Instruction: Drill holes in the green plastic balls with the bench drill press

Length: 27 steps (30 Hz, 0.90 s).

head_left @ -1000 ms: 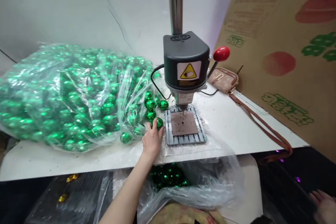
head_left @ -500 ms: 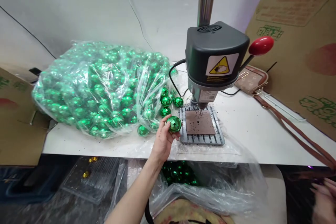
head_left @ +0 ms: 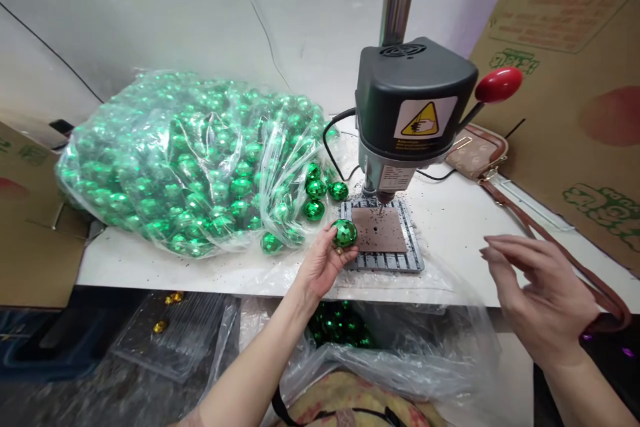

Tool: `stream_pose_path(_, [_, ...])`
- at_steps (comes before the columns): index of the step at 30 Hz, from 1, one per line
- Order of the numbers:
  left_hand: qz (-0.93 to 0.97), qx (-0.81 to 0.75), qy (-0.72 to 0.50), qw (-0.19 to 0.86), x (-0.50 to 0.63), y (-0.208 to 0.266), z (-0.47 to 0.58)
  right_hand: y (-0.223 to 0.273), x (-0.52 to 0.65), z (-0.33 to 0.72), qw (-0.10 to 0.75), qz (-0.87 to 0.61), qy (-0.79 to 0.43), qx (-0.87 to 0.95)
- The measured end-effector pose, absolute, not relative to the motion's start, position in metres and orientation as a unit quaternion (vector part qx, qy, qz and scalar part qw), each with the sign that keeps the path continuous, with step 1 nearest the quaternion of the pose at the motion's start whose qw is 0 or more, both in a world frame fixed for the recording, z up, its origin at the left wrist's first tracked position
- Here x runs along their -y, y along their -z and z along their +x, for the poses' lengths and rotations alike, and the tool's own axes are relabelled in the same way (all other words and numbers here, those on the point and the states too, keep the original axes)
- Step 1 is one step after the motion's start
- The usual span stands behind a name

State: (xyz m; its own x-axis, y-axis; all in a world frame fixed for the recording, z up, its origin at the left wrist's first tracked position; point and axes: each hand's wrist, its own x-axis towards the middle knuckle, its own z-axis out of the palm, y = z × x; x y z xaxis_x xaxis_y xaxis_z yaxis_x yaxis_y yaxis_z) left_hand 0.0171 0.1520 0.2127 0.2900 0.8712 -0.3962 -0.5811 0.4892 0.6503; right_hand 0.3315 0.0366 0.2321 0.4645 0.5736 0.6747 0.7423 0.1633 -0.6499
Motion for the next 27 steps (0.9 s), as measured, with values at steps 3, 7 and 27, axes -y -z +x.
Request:
stream_pose_path(3, [0.195, -0.376, -0.459, 0.781, -0.163, -0.209, 0.02, -0.26, -0.06, 0.326, 0.608, -0.604, 0.023, 0.515])
stream_pose_path(7, [0.203, -0.373, -0.463, 0.778, -0.174, -0.208, 0.024, -0.31, -0.091, 0.314, 0.674, -0.543, -0.006, 0.501])
stream_pose_path(27, [0.269, -0.44, -0.56, 0.648, -0.171, -0.209, 0.01, -0.405, -0.18, 0.309, 0.741, -0.422, -0.032, 0.522])
